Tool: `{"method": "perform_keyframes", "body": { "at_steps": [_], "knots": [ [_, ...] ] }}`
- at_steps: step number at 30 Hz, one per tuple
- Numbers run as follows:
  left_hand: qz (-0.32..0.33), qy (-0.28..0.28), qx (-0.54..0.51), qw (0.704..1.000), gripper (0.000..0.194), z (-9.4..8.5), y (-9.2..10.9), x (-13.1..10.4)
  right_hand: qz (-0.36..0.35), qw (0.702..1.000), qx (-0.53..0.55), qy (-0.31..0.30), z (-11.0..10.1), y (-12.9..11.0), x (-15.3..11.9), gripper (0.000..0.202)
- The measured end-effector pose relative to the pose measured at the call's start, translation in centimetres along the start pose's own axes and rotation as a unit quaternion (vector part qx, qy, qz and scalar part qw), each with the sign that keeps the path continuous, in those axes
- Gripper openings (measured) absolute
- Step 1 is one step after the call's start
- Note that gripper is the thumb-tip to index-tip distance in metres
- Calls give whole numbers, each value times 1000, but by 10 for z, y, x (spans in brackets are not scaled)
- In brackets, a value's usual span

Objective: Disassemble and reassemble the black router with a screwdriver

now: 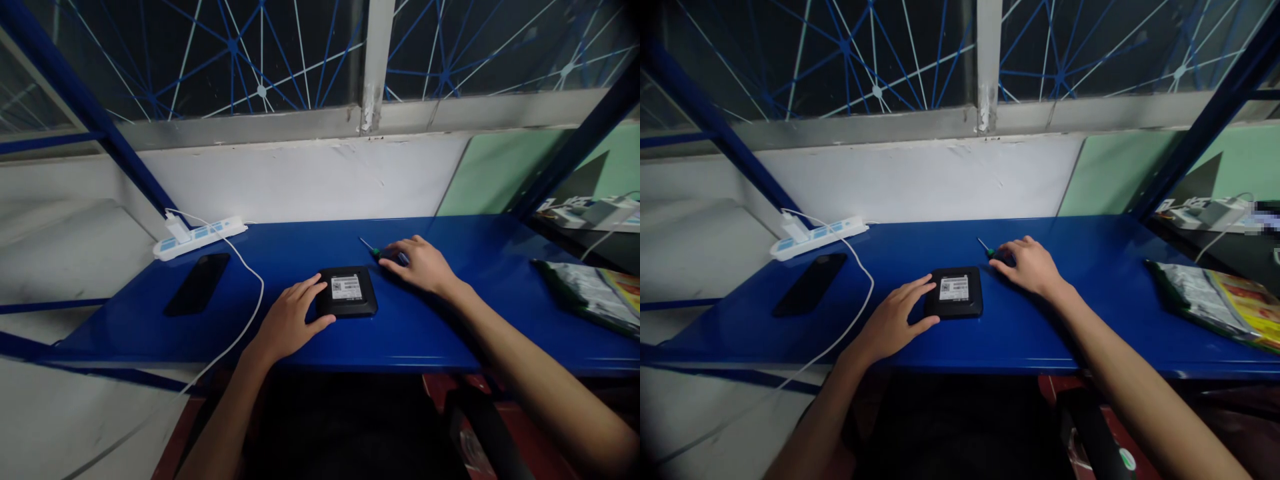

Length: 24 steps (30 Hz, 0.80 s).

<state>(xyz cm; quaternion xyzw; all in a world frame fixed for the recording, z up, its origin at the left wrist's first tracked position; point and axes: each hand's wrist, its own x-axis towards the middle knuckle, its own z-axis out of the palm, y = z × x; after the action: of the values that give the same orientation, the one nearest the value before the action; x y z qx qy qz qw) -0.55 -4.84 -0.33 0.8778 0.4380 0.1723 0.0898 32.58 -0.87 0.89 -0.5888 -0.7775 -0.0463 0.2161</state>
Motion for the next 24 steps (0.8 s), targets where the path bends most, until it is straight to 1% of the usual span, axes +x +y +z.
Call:
{"method": "perform_keyframes", "body": {
  "at_steps": [2, 3, 6, 8, 10, 11, 13, 14, 16, 18, 20, 22, 24],
  "knots": [
    [-2, -5, -1, 1000, 56, 0, 0, 0, -34, 998, -36, -35, 3, -3, -1, 46],
    [-2, -7, 0, 1000, 56, -1, 0, 0, -44, 997, -49, -43, 5, -4, -1, 46],
    [8, -15, 12, 1000, 53, -1, -1, 0, -48, 997, -53, -39, 8, -6, -2, 37],
    [9, -25, 20, 999, 51, -2, -1, 1, -28, 1000, -13, -4, 7, -7, -2, 32],
    [4, -33, 24, 999, 50, -2, 0, 1, 26, 995, 67, 70, 4, -10, -2, 30],
    [1, -34, 24, 999, 50, -3, 0, 1, 60, 985, 116, 116, 2, -11, -1, 30],
    [-1, -34, 24, 999, 49, -3, 1, 1, 118, 947, 220, 202, -3, -13, 0, 32],
    [-1, -33, 23, 999, 49, -4, 2, 2, 137, 924, 272, 233, -5, -13, 1, 33],
    [-3, -30, 23, 999, 49, -4, 2, 2, 151, 876, 372, 268, -8, -11, 3, 33],
    [-3, -24, 27, 999, 49, -4, 2, 2, 152, 833, 456, 275, -9, -8, 6, 32],
    [0, -17, 32, 999, 48, -3, 2, 1, 153, 804, 511, 261, -8, -4, 8, 32],
    [4, -9, 36, 999, 48, -2, 1, 1, 157, 791, 543, 235, -7, -3, 8, 33],
    [7, -7, 39, 999, 49, -2, 0, 1, 158, 788, 557, 210, -6, -5, 8, 34]
  ]
}}
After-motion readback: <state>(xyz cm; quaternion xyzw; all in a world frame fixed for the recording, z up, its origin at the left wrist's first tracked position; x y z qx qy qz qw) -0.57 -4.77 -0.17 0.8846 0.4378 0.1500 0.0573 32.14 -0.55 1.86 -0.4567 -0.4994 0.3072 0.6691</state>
